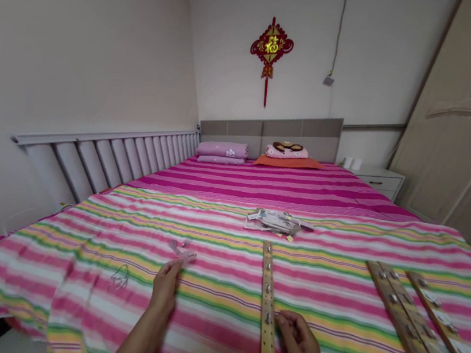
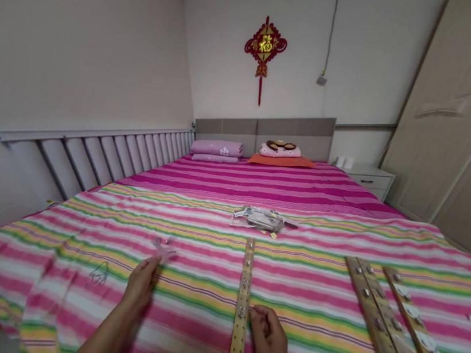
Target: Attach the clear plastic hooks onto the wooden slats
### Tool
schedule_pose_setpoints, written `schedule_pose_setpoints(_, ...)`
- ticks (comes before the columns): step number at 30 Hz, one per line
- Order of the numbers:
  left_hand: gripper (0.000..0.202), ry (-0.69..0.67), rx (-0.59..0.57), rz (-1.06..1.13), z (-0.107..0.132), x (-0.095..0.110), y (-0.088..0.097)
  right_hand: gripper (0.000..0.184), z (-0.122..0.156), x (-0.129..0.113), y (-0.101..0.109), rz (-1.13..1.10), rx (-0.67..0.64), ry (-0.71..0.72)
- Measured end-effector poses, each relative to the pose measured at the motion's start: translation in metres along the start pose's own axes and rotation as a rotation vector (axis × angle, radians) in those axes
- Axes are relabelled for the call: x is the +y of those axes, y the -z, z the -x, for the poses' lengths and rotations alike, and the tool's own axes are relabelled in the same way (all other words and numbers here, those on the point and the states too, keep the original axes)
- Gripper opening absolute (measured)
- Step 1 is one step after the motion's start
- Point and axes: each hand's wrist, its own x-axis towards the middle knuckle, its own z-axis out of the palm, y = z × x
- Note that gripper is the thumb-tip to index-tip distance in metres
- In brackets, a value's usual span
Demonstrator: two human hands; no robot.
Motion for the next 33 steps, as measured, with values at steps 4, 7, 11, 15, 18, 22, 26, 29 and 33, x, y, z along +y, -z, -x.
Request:
schedule_pose_setpoints(4, 0.037, 0.233, -0.176, 0.162, 0.049, 0.004, -0.004, 0.033, 0.003, -0.004, -0.001, -0.011, 0.023, 0.036)
schedule_pose_setpoints(7, 0.035, 0.268, -0.286, 0.145, 0.082, 0.001, -0.009, 0.029, 0.006, -0.006, -0.002, 0.039, 0.041, 0.102)
schedule_pose_setpoints(11, 0.031, 0.245, -0.486, 0.023, 0.115, -0.003, -0.015, 0.021, 0.010, -0.009, -0.006, 0.172, 0.060, 0.297)
schedule_pose_setpoints(15, 0.025, 0.226, -0.604, -0.081, 0.137, 0.003, -0.017, 0.019, 0.017, -0.015, -0.008, 0.207, 0.057, 0.383)
schedule_pose_setpoints(18, 0.018, 0.184, -0.684, -0.184, 0.149, 0.011, -0.018, 0.024, 0.028, -0.024, -0.008, 0.158, -0.003, 0.269)
schedule_pose_setpoints(22, 0.014, 0.134, -0.743, -0.275, 0.160, 0.012, -0.020, 0.029, 0.049, -0.042, -0.009, 0.037, -0.148, 0.097)
schedule_pose_setpoints(26, 0.012, 0.071, -0.807, -0.319, 0.168, 0.005, -0.025, 0.029, 0.067, -0.057, -0.005, 0.011, -0.244, 0.077)
schedule_pose_setpoints(29, 0.009, 0.018, -0.837, -0.353, 0.174, 0.003, -0.029, 0.032, 0.074, -0.058, 0.001, -0.001, -0.237, 0.012)
schedule_pose_setpoints(33, 0.008, 0.038, -0.859, -0.352, 0.178, 0.002, -0.034, 0.035, 0.076, -0.051, 0.006, -0.045, -0.227, -0.109)
